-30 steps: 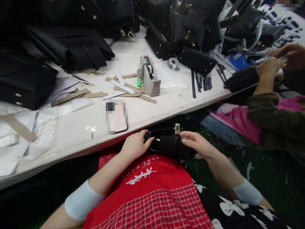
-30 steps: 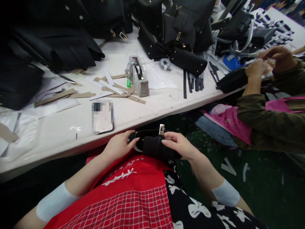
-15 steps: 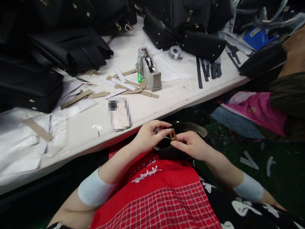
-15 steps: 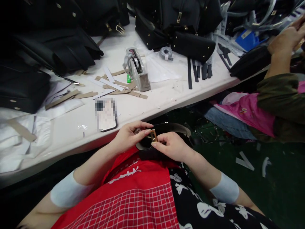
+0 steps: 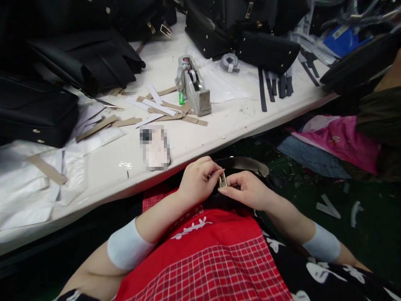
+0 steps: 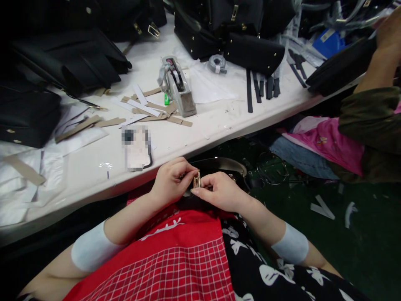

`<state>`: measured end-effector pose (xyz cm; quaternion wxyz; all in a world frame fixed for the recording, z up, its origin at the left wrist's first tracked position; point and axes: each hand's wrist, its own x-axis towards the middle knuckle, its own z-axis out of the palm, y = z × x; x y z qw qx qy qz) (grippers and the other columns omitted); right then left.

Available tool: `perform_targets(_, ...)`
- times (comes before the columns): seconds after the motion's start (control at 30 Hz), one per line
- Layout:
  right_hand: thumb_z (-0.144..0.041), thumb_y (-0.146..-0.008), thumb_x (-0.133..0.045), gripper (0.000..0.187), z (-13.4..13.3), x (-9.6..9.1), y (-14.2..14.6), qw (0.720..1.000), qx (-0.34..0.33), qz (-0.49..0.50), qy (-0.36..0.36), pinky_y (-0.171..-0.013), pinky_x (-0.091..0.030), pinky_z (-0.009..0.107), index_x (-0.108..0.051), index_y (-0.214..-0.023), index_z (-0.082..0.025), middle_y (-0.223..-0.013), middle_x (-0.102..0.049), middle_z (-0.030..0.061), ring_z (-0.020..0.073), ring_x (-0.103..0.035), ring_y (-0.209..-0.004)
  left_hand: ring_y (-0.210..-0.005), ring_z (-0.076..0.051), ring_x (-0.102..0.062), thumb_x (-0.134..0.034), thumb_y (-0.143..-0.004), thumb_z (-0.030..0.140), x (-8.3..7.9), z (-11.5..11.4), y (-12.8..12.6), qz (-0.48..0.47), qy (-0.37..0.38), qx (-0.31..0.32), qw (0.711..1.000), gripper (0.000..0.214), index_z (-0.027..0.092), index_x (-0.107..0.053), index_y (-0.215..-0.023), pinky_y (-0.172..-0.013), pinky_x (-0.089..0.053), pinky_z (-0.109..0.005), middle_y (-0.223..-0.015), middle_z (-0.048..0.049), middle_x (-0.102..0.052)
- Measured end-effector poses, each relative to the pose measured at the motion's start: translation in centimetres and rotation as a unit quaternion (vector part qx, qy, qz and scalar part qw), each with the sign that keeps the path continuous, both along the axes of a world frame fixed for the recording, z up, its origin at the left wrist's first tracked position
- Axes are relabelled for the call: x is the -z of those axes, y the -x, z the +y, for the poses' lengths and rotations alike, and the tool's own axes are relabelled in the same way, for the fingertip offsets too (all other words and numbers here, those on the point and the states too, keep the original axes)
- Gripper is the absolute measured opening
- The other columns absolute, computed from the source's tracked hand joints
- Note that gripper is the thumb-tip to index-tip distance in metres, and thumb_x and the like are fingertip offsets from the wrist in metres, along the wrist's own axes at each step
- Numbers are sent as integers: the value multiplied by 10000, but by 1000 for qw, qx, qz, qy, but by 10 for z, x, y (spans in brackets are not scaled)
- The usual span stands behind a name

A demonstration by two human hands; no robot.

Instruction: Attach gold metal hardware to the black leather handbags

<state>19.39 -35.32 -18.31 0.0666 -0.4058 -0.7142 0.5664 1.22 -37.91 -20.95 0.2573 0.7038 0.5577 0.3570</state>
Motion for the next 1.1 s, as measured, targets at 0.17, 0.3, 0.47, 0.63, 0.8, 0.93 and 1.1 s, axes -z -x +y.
perform_targets(0.17, -423, -829, -609, 357, -1, 7, 1, 999, 12, 4, 32, -488, -301, 235, -571, -607, -146, -551, -490, -19, 101, -408, -533, -735, -163, -598, -487, -928, 269, 0, -3, 2, 133, -20, 3, 991, 224, 173, -636, -790, -661, -453, -280, -809, -44, -639)
perform_targets(0.3, -453, -828, -615, 364, 1, 7, -1, 999, 6, 7, 32, -493, -314, 239, -596, -637, -144, -561, -497, -20, 101, -403, -527, -772, -168, -603, -500, -925, 270, -1, -2, 5, 114, 7, -1, 993, 189, 184, -621, -807, -694, -456, -283, -808, -32, -636)
perform_targets(0.47, -446, -838, -607, 366, 3, 6, -5, 1000, -1, 9, 23, -509, -299, 240, -567, -627, -150, -575, -472, -25, 99, -391, -545, -765, -151, -598, -527, -896, 231, 4, 1, 9, 1, 47, -20, 999, 161, 172, -613, -774, -736, -464, -274, -787, -26, -649)
perform_targets(0.63, -451, -853, -586, 385, 2, 6, -6, 1000, -8, 1, 28, -500, -286, 234, -532, -614, -155, -561, -447, -31, 96, -376, -541, -711, -137, -595, -531, -882, 312, 0, 6, 12, -150, 153, -23, 976, 217, 154, -640, -782, -692, -472, -250, -750, -23, -670)
perform_targets(0.8, -388, -857, -569, 327, 1, -3, -3, 1000, -24, -10, -1, -542, -322, 239, -545, -628, -156, -580, -515, -22, 103, -436, -552, -580, -93, -515, -673, -777, 341, -13, 10, 15, -168, 211, 10, 963, 201, 140, -668, -764, -559, -411, -205, -680, -3, -647)
perform_targets(0.93, -340, -850, -561, 292, 1, -12, -1, 998, -55, -35, -24, -542, -324, 234, -557, -621, -159, -578, -550, -23, 105, -469, -549, -589, -91, -526, -672, -780, 304, -19, 16, 24, -137, 223, 63, 963, 166, 145, -680, -732, -562, -402, -207, -680, 1, -654)
perform_targets(1.1, -318, -843, -562, 308, -4, -14, 5, 992, -61, -70, -81, -524, -299, 233, -535, -578, -165, -540, -552, -34, 92, -473, -508, -620, -121, -549, -630, -818, 263, -28, 9, 22, -46, 200, 49, 978, 149, 162, -670, -716, -594, -403, -239, -681, -6, -655)
